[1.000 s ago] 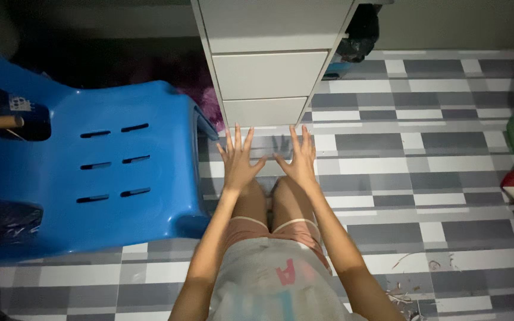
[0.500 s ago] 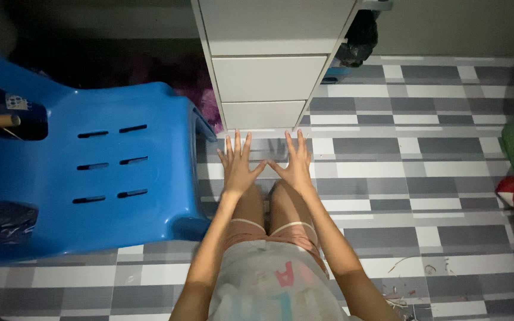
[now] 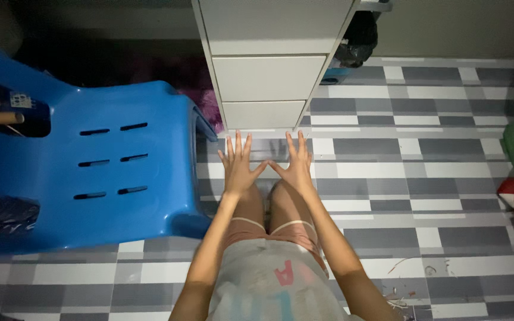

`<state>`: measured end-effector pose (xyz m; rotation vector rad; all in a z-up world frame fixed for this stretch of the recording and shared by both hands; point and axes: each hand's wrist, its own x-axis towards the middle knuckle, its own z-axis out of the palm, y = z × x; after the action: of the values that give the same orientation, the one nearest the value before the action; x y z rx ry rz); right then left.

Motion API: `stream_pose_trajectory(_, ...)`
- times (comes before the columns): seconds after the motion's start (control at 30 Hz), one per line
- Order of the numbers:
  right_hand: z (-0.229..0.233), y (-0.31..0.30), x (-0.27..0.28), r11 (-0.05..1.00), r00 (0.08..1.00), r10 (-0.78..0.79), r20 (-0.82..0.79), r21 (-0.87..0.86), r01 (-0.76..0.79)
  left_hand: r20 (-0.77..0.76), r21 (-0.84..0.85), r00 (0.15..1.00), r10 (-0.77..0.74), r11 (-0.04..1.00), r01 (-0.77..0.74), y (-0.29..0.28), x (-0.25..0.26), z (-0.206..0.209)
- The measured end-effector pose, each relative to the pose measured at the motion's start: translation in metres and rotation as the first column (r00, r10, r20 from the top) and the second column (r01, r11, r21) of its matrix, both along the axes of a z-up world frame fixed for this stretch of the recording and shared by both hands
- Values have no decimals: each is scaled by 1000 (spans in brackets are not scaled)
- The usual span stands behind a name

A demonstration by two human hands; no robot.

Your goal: The person sits on the floor and organizes various electronic accessories from a blue plastic stool into a white drawer. They place a green polka-dotted bag, a yellow box, a white plastic case, a coiled white cable, and a black power adapter into the drawer, then close it.

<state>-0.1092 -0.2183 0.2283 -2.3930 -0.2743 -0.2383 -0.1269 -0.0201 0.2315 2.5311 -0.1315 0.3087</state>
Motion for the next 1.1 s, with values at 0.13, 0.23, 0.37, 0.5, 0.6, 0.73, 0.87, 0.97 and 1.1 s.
stream_pose_trajectory(0.13, -1, 0, -13, 1000, 999, 13, 41, 0, -13, 11, 11, 1000, -5, 1000, 5, 0, -15, 8)
stream_pose_trajectory(0.23, 0, -1, -39, 1000, 996, 12, 94, 13, -13, 48, 18, 999, -12, 1000, 11, -1, -41, 16)
stream_pose_trajectory(0.37, 2, 1, -91, 999, 995, -21, 96, 33, 18, 67, 24, 997, -30, 999, 29, -2, -95, 21)
stream_pose_trajectory(0.5, 18, 1, -124, 1000, 1000, -11, -10, 6, 11, 47, 53, 999, -22, 998, 19, -2, -123, 29)
stream_pose_trajectory(0.6, 37, -1, -123, 1000, 999, -11, -42, 1, 11, 63, 66, 997, -34, 997, 29, -6, -116, 41)
stream_pose_trajectory(0.73, 88, -3, -97, 1000, 1000, 5, -10, 17, -5, -27, 82, 999, -27, 996, 29, -6, -90, 88)
stream_pose_trajectory(0.87, 149, -3, -70, 999, 996, -36, -78, -36, 33, -153, 158, 987, -39, 985, 63, -10, -57, 141)
stream_pose_trajectory(0.97, 181, -5, -50, 996, 996, -14, -84, 90, 22, -61, 80, 996, -66, 994, 71, -16, -38, 163)
stream_pose_trajectory(1.1, 248, -5, -54, 987, 996, -13, -92, 160, 28, -104, -124, 992, -77, 990, 64, -23, -46, 221)
